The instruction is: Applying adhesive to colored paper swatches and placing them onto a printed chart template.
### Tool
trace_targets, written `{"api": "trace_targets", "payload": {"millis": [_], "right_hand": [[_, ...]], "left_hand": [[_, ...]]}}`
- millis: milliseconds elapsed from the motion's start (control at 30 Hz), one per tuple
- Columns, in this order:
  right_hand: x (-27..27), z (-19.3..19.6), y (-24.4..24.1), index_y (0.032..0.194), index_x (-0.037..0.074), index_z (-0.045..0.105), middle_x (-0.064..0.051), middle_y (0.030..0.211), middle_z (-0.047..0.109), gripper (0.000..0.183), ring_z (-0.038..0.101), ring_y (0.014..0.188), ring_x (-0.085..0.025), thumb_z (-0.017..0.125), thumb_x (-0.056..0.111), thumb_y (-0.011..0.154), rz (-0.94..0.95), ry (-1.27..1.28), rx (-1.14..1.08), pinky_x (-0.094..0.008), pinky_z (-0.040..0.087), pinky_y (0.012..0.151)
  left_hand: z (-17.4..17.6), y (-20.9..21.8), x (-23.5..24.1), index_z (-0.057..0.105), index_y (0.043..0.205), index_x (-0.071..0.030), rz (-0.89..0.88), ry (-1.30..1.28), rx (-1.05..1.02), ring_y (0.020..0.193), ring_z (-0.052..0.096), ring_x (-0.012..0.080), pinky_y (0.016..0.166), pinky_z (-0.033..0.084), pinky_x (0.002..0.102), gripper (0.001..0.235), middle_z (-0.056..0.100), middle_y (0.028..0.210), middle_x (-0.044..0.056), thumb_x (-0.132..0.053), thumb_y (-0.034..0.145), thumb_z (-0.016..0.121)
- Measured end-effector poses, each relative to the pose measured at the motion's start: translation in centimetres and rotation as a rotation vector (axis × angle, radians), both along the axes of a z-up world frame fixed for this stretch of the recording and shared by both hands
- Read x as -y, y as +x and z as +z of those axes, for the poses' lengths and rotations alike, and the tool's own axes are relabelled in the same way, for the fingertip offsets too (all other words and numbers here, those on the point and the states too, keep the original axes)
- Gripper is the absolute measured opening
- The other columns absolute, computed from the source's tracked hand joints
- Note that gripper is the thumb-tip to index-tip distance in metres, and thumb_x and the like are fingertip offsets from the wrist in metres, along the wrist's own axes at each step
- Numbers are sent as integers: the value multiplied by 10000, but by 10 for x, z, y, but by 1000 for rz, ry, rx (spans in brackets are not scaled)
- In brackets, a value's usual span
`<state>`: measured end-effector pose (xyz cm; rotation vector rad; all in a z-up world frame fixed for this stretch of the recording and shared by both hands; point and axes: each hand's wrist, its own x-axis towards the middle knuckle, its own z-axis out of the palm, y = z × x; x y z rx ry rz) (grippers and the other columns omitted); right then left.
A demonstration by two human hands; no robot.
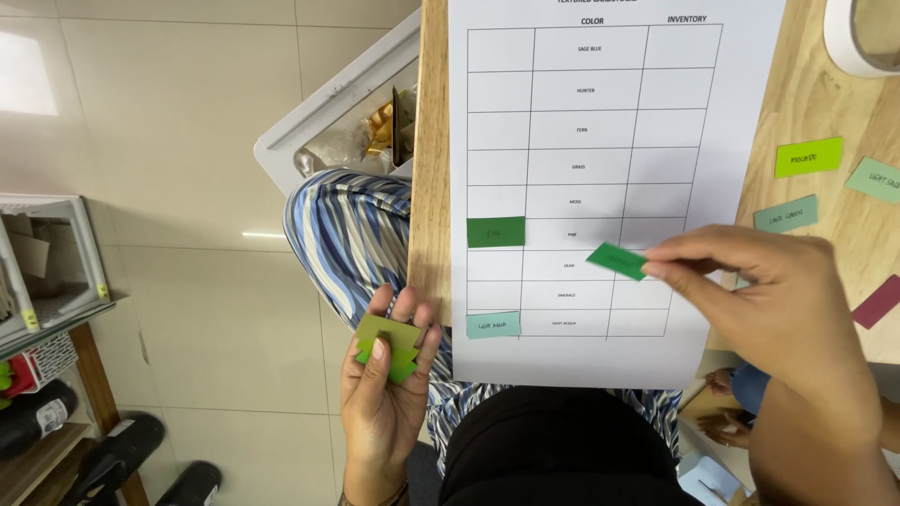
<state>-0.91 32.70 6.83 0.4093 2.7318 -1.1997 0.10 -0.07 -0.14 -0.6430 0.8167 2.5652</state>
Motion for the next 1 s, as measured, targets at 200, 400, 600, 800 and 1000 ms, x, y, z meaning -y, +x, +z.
{"api": "trace_targets", "payload": {"millis": [200, 400, 600, 800, 1000], "right_hand": [[25, -7, -9, 919, 119, 826, 23, 882, 827, 131, 774, 799, -69, 823, 85, 792, 116, -158, 87, -189, 611, 743], [70, -15, -31, 922, 155, 816, 63, 841, 811, 75, 735, 701, -99, 773, 175, 865, 343, -139, 42, -257, 561, 646], [80, -19, -36, 928, 139, 802, 31, 888, 790, 68, 721, 754, -138, 774, 182, 884, 363, 2, 25, -302, 558, 674], [85, 0, -32, 890, 117, 779, 31, 840, 769, 20, 685, 719, -102, 785, 136, 891, 314, 10, -22, -260, 523, 563], [91, 20, -22, 937, 72, 756, -19, 839, 763, 131, 696, 684, -95, 821, 125, 836, 293, -135, -138, -228, 571, 583]], "left_hand": [[-5, 4, 0, 477, 1440, 43, -32, -141, 96, 1199, 655, 354, 973, 590, 440, 491, 631, 1357, 239, -136, 1004, 615], [1, 1, -5, 509, 1404, 53, -52, -164, 74, 1151, 678, 355, 939, 614, 419, 463, 646, 1321, 260, -150, 1002, 618], [0, 2, 1, 518, 1389, 73, -30, -177, 88, 1136, 688, 347, 940, 621, 423, 471, 652, 1306, 247, -143, 987, 636], [27, -6, -10, 424, 1494, 42, -131, -183, -19, 1287, 606, 383, 1057, 552, 444, 545, 563, 1442, 284, -116, 1001, 593], [44, -5, -33, 345, 1548, 8, -210, 25, -107, 1470, 432, 407, 1191, 443, 498, 521, 418, 1574, 290, -95, 1058, 489]]}}
